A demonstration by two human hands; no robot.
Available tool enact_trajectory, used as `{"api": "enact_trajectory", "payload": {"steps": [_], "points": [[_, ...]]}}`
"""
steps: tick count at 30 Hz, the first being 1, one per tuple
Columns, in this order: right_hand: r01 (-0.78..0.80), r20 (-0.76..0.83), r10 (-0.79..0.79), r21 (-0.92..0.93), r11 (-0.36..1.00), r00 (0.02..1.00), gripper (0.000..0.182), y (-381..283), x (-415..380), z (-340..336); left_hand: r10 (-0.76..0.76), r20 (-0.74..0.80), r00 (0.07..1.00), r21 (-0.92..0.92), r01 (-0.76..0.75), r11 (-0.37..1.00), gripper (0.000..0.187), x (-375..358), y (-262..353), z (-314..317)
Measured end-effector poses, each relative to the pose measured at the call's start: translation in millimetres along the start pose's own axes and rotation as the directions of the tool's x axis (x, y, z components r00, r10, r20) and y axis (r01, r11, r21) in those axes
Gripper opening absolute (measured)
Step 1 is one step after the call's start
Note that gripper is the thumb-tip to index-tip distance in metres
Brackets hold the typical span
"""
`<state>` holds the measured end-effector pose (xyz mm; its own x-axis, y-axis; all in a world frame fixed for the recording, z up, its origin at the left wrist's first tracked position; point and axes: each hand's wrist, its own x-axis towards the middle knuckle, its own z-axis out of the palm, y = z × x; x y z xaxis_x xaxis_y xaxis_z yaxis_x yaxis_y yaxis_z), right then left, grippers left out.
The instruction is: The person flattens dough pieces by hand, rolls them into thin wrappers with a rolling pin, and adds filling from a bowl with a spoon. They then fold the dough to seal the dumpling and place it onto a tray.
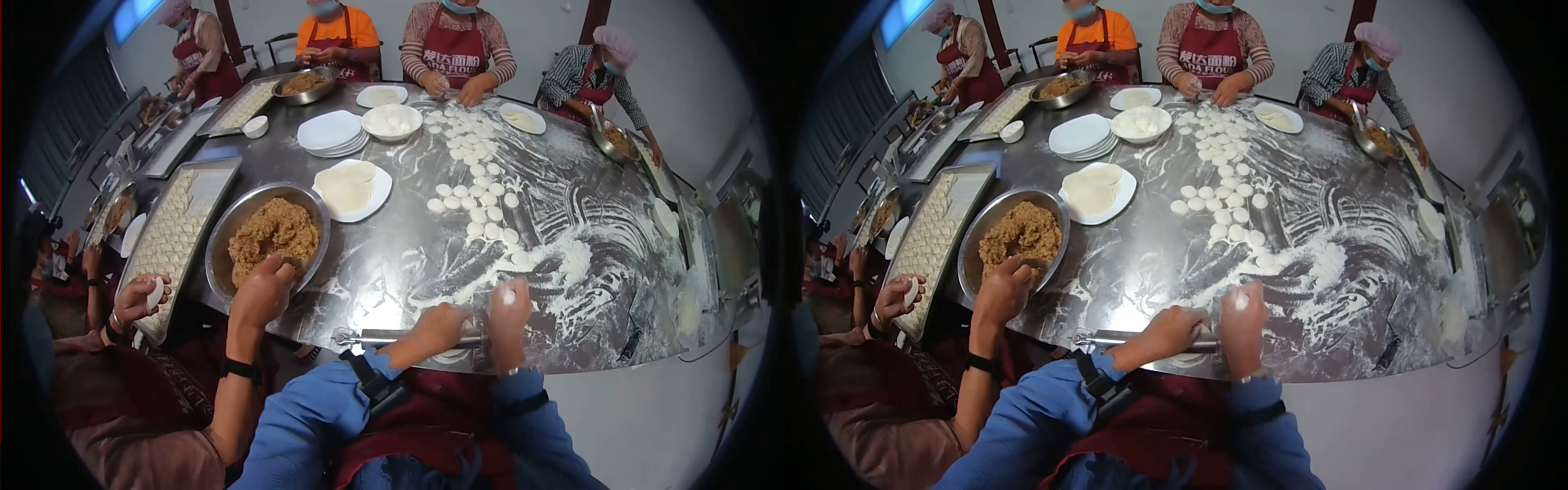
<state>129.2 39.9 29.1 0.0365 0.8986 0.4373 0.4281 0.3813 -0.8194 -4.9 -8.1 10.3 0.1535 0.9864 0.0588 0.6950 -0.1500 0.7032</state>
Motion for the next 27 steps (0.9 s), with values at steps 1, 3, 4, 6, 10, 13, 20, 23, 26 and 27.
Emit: {"api": "enact_trajectory", "payload": {"steps": [1,3,4,6,10,13,20,23,26,27], "points": [[0.097,-0.048,-0.101,-0.086,0.992,0.994,0.012,2,7,7,-0.019,-0.031,0.999,0.032,0.02,0.999,0.013,2,4,5],[0.07,-0.025,-0.072,-0.073,0.995,0.997,0.012,2,0,0,-0.047,-0.088,0.995,0.02,0.049,0.999,0.013,3,1,9],[0.036,0.005,-0.036,-0.067,0.997,0.999,0.012,7,-7,-6,-0.043,-0.102,0.994,0.024,0.045,0.999,0.013,3,-3,5],[-0.077,0.03,0.075,0.042,0.996,0.997,0.012,25,-28,-15,0.046,0.063,0.997,-0.002,-0.046,0.999,0.014,-3,-16,-7],[-0.11,0.01,0.11,0.087,0.99,0.994,0.012,31,-46,-23,-0.251,-0.236,0.939,-0.311,0.172,0.935,0.018,9,-39,-87],[-0.098,0.006,0.098,0.035,0.995,0.995,0.011,13,-39,-26,-0.47,-0.602,0.645,-0.479,0.179,0.859,0.041,15,-98,-139],[-0.051,-0.001,0.051,-0.061,0.997,0.999,0.014,4,-31,-23,-0.036,-0.184,0.982,-0.075,0.022,0.997,0.04,57,-32,-100],[-0.069,0.04,0.071,-0.034,0.997,0.997,0.015,-1,-30,-28,0.201,0.037,0.979,0.082,-0.203,0.976,0.041,93,9,-44],[-0.092,0.072,0.093,-0.022,0.996,0.993,0.015,-4,-31,-32,0.214,0.086,0.973,-0.054,-0.21,0.976,0.048,125,21,8],[-0.071,0.046,0.07,0.008,0.997,0.996,0.016,-1,-31,-30,0.22,0.092,0.971,-0.059,-0.215,0.975,0.048,135,14,19]]}}
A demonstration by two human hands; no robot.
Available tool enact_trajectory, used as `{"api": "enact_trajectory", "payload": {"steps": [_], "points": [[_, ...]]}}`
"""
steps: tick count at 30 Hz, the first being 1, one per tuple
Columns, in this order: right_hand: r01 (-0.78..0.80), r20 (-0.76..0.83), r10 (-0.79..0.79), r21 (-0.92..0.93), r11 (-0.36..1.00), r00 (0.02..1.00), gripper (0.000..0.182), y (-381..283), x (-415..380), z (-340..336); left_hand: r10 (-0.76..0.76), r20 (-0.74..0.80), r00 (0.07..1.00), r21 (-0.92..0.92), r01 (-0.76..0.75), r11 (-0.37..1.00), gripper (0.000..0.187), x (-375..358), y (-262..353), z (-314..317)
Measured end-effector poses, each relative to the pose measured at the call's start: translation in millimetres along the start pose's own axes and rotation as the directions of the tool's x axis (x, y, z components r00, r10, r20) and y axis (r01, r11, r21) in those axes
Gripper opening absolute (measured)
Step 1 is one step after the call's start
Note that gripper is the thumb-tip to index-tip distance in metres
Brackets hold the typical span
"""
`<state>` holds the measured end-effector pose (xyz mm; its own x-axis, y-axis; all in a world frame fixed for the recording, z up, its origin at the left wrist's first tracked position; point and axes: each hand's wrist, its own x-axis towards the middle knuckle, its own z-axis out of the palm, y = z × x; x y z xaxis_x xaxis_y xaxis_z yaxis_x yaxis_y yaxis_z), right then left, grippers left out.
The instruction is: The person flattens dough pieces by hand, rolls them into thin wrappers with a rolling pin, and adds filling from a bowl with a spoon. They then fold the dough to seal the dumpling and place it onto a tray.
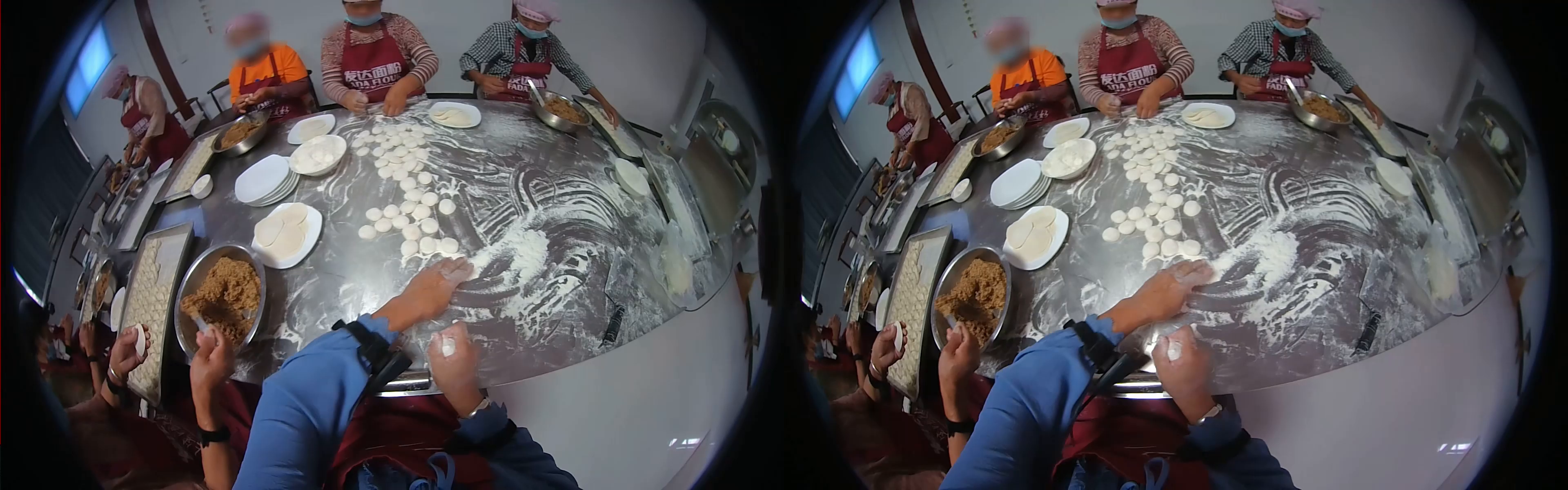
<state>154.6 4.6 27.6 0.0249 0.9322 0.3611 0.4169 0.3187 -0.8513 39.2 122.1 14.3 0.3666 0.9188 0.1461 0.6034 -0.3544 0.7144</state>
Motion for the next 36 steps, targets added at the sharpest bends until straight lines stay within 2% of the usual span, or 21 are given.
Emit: {"api": "enact_trajectory", "payload": {"steps": [1,2,3,5,7,9,10,12,13,15,16,17,19,22,24,26,27,29,32,34,36], "points": [[-0.003,-0.002,0.003,-0.006,1.0,1.0,0.016,0,0,0,0.226,-0.009,0.974,0.299,-0.213,0.93,0.047,8,-9,9],[0.001,0.006,-0.001,-0.004,1.0,1.0,0.015,-2,1,-1,0.431,0.046,0.901,0.566,-0.379,0.732,0.046,12,-18,17],[0.005,0.017,-0.005,0.0,1.0,1.0,0.014,-2,1,-1,0.427,0.044,0.903,0.563,-0.376,0.736,0.046,13,-16,16],[-0.019,0.024,0.019,0.022,1.0,1.0,0.013,-1,1,0,0.238,0.099,0.966,0.52,-0.254,0.816,0.046,12,-19,6],[0.054,-0.007,-0.053,0.065,0.996,0.999,0.013,1,1,1,0.233,0.092,0.968,0.528,-0.245,0.813,0.036,-6,-15,-17],[0.039,0.007,-0.039,0.081,0.996,0.999,0.013,-1,3,1,0.038,0.064,0.997,0.599,-0.069,0.798,0.023,-30,-23,-38],[0.065,-0.02,-0.064,0.062,0.996,0.998,0.013,1,3,3,0.025,0.066,0.998,0.6,-0.059,0.798,0.023,-46,-26,-48],[0.084,-0.049,-0.082,0.052,0.995,0.995,0.012,4,2,4,-0.108,-0.123,0.987,0.675,0.163,0.72,0.02,-76,-29,-66],[0.082,-0.041,-0.08,0.053,0.995,0.996,0.012,5,2,5,-0.115,-0.125,0.985,0.672,0.17,0.72,0.02,-88,-28,-72],[0.064,-0.054,-0.06,0.061,0.996,0.997,0.012,7,1,6,-0.393,-0.188,0.9,0.559,0.427,0.711,0.017,-109,-25,-83],[0.05,-0.046,-0.048,0.05,0.998,0.998,0.012,9,0,7,-0.561,-0.029,0.827,0.459,0.51,0.727,0.016,-113,-23,-91],[0.055,-0.035,-0.054,0.047,0.997,0.998,0.012,12,-1,7,-0.566,-0.035,0.824,0.45,0.518,0.727,0.016,-121,-23,-88],[0.028,-0.032,-0.026,0.073,0.997,0.999,0.011,17,-1,8,-0.485,-0.191,0.853,0.298,0.521,0.8,0.016,-136,-23,-79],[-0.024,-0.014,0.026,0.1,0.995,1.0,0.011,31,-5,11,-0.426,-0.248,0.87,0.217,0.479,0.851,0.016,-153,-24,-83],[-0.047,-0.008,0.049,0.127,0.991,0.999,0.011,35,-5,11,-0.419,-0.196,0.887,0.241,0.458,0.856,0.017,-165,-27,-83],[0.141,0.007,-0.142,0.093,0.986,0.99,0.012,34,-2,11,-0.411,-0.147,0.9,0.257,0.436,0.863,0.017,-171,-28,-80],[0.148,0.012,-0.149,0.089,0.985,0.989,0.012,29,-1,10,-0.426,-0.154,0.891,0.253,0.452,0.855,0.02,-171,-29,-78],[-0.078,0.032,0.073,0.2,0.977,0.997,0.011,16,1,6,-0.439,-0.164,0.883,0.245,0.467,0.849,0.022,-170,-26,-73],[0.003,-0.002,-0.003,0.154,0.988,1.0,0.012,22,2,8,-0.441,-0.259,0.859,0.186,0.493,0.85,0.024,-169,-19,-67],[-0.032,0.013,0.03,0.178,0.984,0.999,0.011,22,0,7,-0.337,-0.255,0.907,0.425,0.418,0.803,0.026,-171,-24,-60],[-0.065,0.027,0.061,0.206,0.976,0.998,0.011,24,0,8,-0.359,-0.271,0.893,0.327,0.436,0.839,0.026,-173,-27,-61]]}}
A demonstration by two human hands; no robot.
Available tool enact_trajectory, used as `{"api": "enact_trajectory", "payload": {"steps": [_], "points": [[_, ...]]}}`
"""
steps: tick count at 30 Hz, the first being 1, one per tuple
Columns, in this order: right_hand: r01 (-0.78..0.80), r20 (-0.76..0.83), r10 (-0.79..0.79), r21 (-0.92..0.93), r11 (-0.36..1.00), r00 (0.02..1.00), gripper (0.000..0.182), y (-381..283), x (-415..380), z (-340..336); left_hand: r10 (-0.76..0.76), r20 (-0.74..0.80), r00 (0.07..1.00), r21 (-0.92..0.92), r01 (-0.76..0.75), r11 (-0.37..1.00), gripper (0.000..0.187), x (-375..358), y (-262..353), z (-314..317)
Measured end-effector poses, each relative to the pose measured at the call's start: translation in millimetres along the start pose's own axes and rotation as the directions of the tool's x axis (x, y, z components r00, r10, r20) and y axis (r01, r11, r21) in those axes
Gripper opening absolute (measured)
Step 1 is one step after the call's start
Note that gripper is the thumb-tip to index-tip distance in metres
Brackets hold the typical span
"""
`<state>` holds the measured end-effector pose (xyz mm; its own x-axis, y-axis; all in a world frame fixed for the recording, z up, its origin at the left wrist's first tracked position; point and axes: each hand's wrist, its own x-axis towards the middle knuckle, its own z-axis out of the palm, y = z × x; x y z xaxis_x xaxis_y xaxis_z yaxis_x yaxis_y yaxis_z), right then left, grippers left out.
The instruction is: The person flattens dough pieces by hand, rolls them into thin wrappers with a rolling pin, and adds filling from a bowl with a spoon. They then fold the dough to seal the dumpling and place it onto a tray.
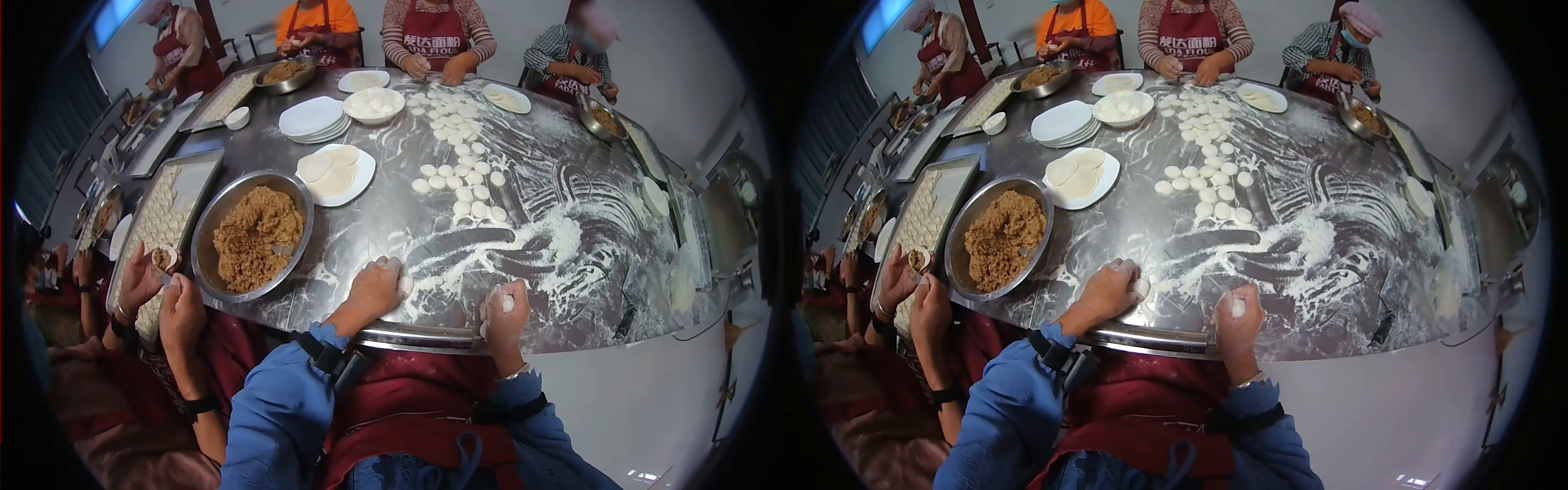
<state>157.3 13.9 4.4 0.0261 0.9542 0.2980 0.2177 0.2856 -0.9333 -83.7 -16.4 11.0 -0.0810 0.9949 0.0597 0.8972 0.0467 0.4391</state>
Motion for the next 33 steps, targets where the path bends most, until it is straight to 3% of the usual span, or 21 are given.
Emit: {"api": "enact_trajectory", "payload": {"steps": [2,4,5,8,10,14,18,20,23,27,29,31,33], "points": [[0.041,-0.024,-0.042,-0.042,0.998,0.999,0.01,7,0,0,-0.029,-0.002,1.0,-0.098,0.029,0.995,0.027,-1,-8,-7],[0.047,-0.022,-0.048,-0.027,0.999,0.999,0.01,7,-1,-1,-0.127,0.155,0.98,-0.18,0.154,0.972,0.032,-9,-17,-37],[0.059,-0.018,-0.059,-0.013,0.998,0.998,0.01,7,-1,-1,-0.127,0.159,0.979,-0.246,0.163,0.955,0.028,-18,-22,-48],[0.061,-0.019,-0.062,-0.055,0.997,0.998,0.01,9,-3,-1,-0.155,0.25,0.956,-0.21,0.21,0.955,0.022,-27,-32,-48],[0.033,-0.018,-0.033,-0.039,0.999,0.999,0.01,7,-3,-1,-0.042,0.349,0.936,-0.129,0.092,0.987,0.022,-26,-18,-37],[0.022,-0.006,-0.022,-0.033,0.999,1.0,0.011,6,-4,-1,0.14,0.1,0.985,-0.143,-0.125,0.982,0.018,18,39,21],[0.151,-0.039,-0.159,-0.156,0.976,0.987,0.011,-15,-1,-3,0.203,0.101,0.974,-0.332,-0.159,0.93,0.012,48,73,26],[0.116,-0.04,-0.123,-0.16,0.98,0.992,0.01,-16,-4,-3,0.248,0.23,0.941,-0.412,-0.137,0.901,0.009,44,71,14],[0.03,0.006,-0.03,-0.068,0.997,1.0,0.01,-7,-3,-2,0.243,0.328,0.913,-0.329,-0.13,0.935,0.01,31,54,15],[0.041,0.039,-0.038,-0.086,0.995,0.999,0.01,-50,-4,-7,0.224,0.337,0.915,-0.284,-0.128,0.95,0.008,19,62,12],[0.149,0.084,-0.138,-0.154,0.977,0.987,0.011,-73,3,-6,0.249,0.326,0.912,-0.311,-0.145,0.939,0.008,19,61,15],[0.125,0.06,-0.116,-0.17,0.978,0.991,0.012,-34,29,14,0.314,0.336,0.888,-0.312,-0.21,0.927,0.006,21,68,16],[0.1,0.027,-0.097,-0.185,0.978,0.995,0.012,-19,47,26,0.317,0.245,0.916,-0.299,-0.239,0.924,0.006,24,72,25]]}}
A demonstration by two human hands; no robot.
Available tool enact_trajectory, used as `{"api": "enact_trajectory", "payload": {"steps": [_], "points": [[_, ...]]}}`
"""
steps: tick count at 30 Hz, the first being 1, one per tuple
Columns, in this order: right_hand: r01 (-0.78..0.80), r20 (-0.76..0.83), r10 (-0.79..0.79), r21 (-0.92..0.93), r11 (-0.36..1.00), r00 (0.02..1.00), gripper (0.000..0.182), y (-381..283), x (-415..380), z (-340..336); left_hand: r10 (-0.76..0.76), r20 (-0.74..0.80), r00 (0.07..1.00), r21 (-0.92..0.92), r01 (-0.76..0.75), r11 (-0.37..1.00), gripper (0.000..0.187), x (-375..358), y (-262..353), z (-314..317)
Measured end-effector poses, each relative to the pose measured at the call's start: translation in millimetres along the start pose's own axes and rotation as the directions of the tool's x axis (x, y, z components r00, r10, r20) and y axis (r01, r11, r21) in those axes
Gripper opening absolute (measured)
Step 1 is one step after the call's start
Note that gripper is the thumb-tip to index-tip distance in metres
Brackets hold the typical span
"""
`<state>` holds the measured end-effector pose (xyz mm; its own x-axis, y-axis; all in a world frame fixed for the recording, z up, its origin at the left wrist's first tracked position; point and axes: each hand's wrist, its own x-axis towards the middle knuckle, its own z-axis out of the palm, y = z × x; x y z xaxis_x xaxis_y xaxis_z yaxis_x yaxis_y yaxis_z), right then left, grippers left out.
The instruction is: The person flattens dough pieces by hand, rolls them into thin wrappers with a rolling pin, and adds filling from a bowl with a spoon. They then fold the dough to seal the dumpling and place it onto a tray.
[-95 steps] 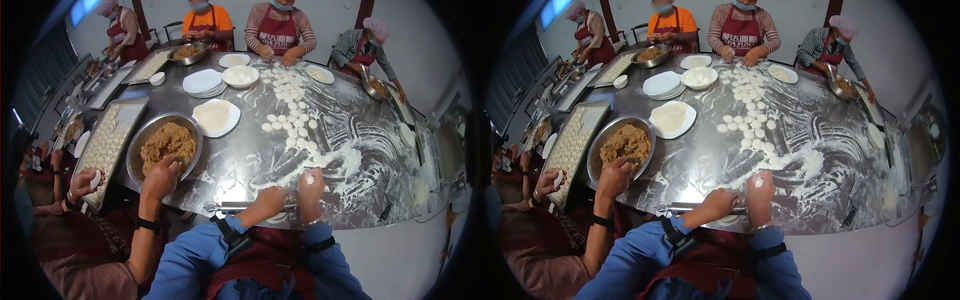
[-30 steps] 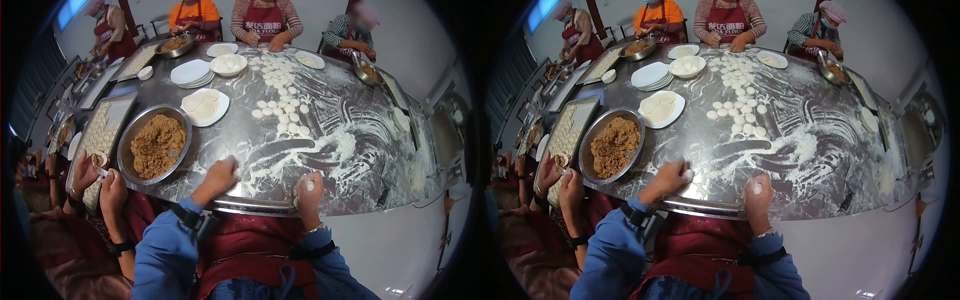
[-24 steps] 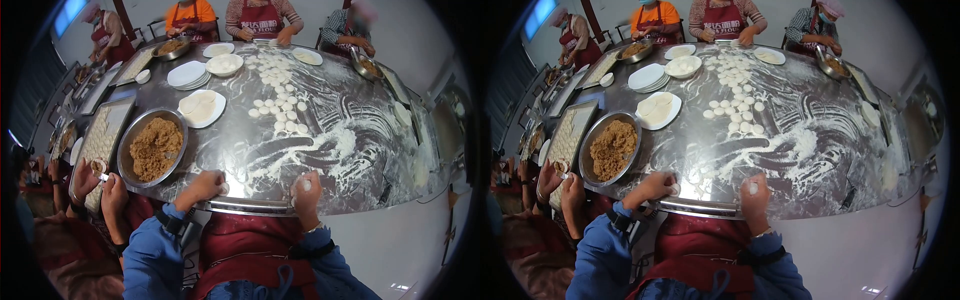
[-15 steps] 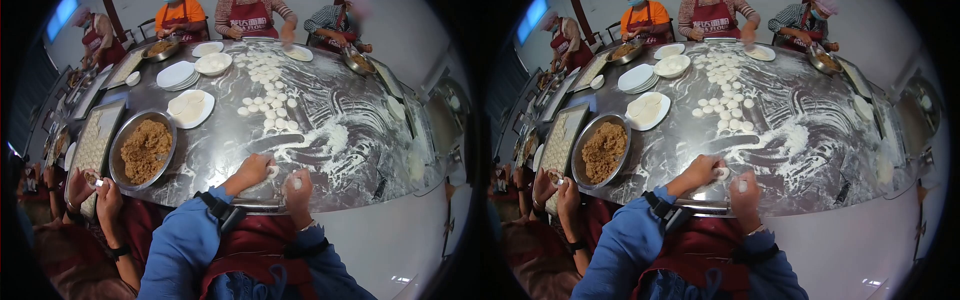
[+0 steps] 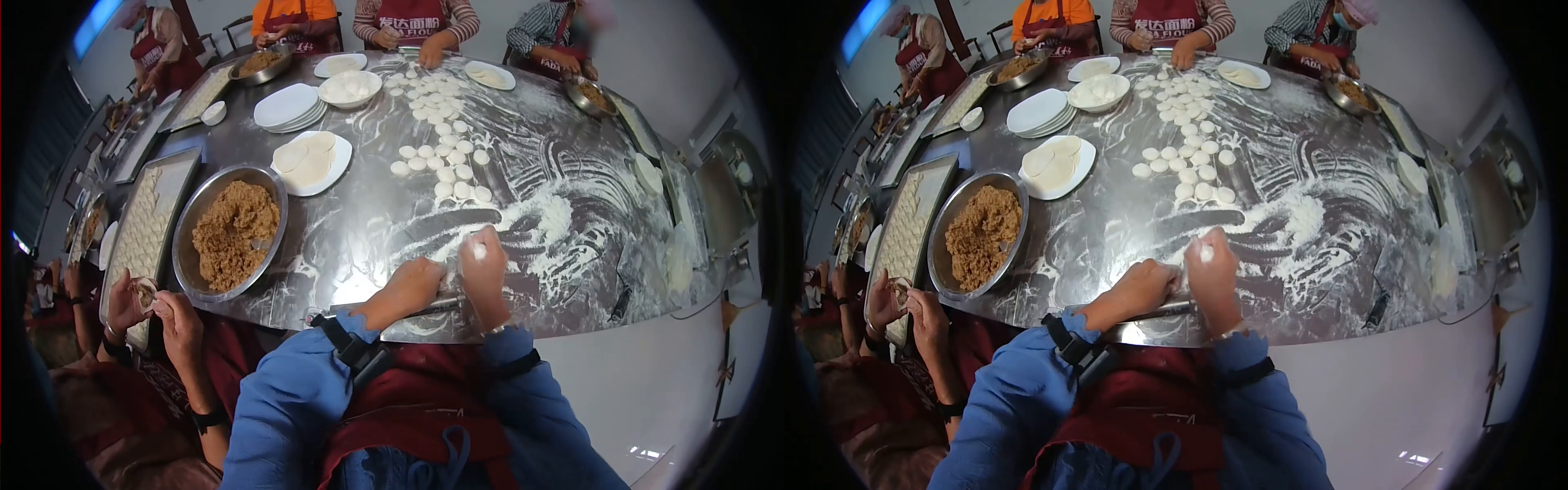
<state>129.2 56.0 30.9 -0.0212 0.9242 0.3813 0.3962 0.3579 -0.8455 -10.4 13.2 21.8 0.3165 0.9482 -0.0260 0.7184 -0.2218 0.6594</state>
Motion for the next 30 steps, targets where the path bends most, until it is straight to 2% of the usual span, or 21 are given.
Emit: {"api": "enact_trajectory", "payload": {"steps": [2,3,4,5,6,8,9,10,11,12,14,16,18,20,22,24,25,27,28,30], "points": [[0.122,-0.028,-0.123,-0.019,0.992,0.992,0.013,-2,7,8,-0.09,-0.099,0.991,0.116,0.101,0.988,0.007,3,2,2],[0.125,-0.028,-0.125,-0.021,0.992,0.992,0.013,3,-1,6,-0.058,-0.024,0.998,0.083,0.06,0.995,0.008,1,-4,4],[0.04,-0.027,-0.039,0.041,0.998,0.999,0.013,11,-13,-1,0.004,0.007,1.0,0.128,-0.005,0.992,0.009,-2,-11,7],[-0.057,-0.014,0.058,0.098,0.994,0.998,0.014,17,-28,-8,-0.022,0.007,1.0,0.064,0.022,0.998,0.009,-8,-10,4],[-0.056,-0.009,0.057,0.096,0.994,0.998,0.014,21,-38,-12,-0.046,0.011,0.999,0.004,0.046,0.999,0.009,-13,-7,-1],[-0.122,-0.026,0.129,0.198,0.973,0.991,0.013,28,-55,-18,-0.059,-0.011,0.998,-0.002,0.059,0.998,0.01,-17,-1,-4],[-0.14,-0.023,0.147,0.193,0.971,0.989,0.013,20,-50,-17,-0.072,-0.02,0.997,-0.008,0.072,0.997,0.01,-23,2,1],[-0.068,-0.021,0.071,0.094,0.993,0.997,0.014,4,-28,-10,-0.07,-0.007,0.998,-0.008,0.07,0.998,0.01,-22,4,4],[0.02,-0.015,-0.02,-0.001,1.0,1.0,0.015,-8,-8,-3,-0.134,-0.058,0.989,0.045,0.136,0.99,0.01,-12,6,4],[0.026,-0.022,-0.026,-0.002,1.0,0.999,0.015,-6,0,5,-0.195,-0.116,0.974,0.091,0.206,0.974,0.01,-5,6,5],[0.178,-0.095,-0.184,-0.072,0.981,0.978,0.015,3,12,20,-0.173,-0.186,0.967,0.05,0.186,0.981,0.009,-1,0,9],[0.188,-0.068,-0.193,-0.067,0.98,0.979,0.014,9,-12,2,-0.021,-0.099,0.995,0.146,0.035,0.989,0.009,-6,-4,8],[-0.036,-0.03,0.038,0.073,0.997,0.999,0.014,22,-40,-13,-0.02,-0.097,0.995,0.095,0.029,0.995,0.008,-17,-9,4],[-0.056,-0.053,0.062,0.114,0.992,0.997,0.013,24,-40,-10,-0.137,-0.074,0.988,-0.078,0.131,0.988,0.007,-26,-12,6],[-0.102,-0.091,0.116,0.144,0.984,0.989,0.014,16,-39,-7,-0.114,-0.131,0.985,-0.025,0.112,0.993,0.007,-27,-1,4],[0.173,-0.088,-0.178,-0.066,0.983,0.98,0.014,1,3,11,-0.229,-0.17,0.958,0.075,0.244,0.967,0.008,-13,8,4],[0.18,-0.092,-0.186,-0.066,0.981,0.978,0.014,1,4,10,-0.223,-0.177,0.959,0.076,0.24,0.968,0.008,-12,7,4],[0.159,-0.083,-0.173,-0.15,0.976,0.982,0.016,5,4,13,-0.138,-0.2,0.97,-0.019,0.137,0.99,0.008,-8,-3,8],[0.164,-0.067,-0.176,-0.152,0.975,0.982,0.016,10,-8,7,-0.149,-0.207,0.967,-0.03,0.146,0.989,0.008,-14,-10,16],[0.026,-0.09,-0.017,0.1,0.995,0.996,0.013,29,-44,-11,0.052,-0.172,0.984,-0.005,-0.053,0.999,0.008,-22,-29,23]]}}
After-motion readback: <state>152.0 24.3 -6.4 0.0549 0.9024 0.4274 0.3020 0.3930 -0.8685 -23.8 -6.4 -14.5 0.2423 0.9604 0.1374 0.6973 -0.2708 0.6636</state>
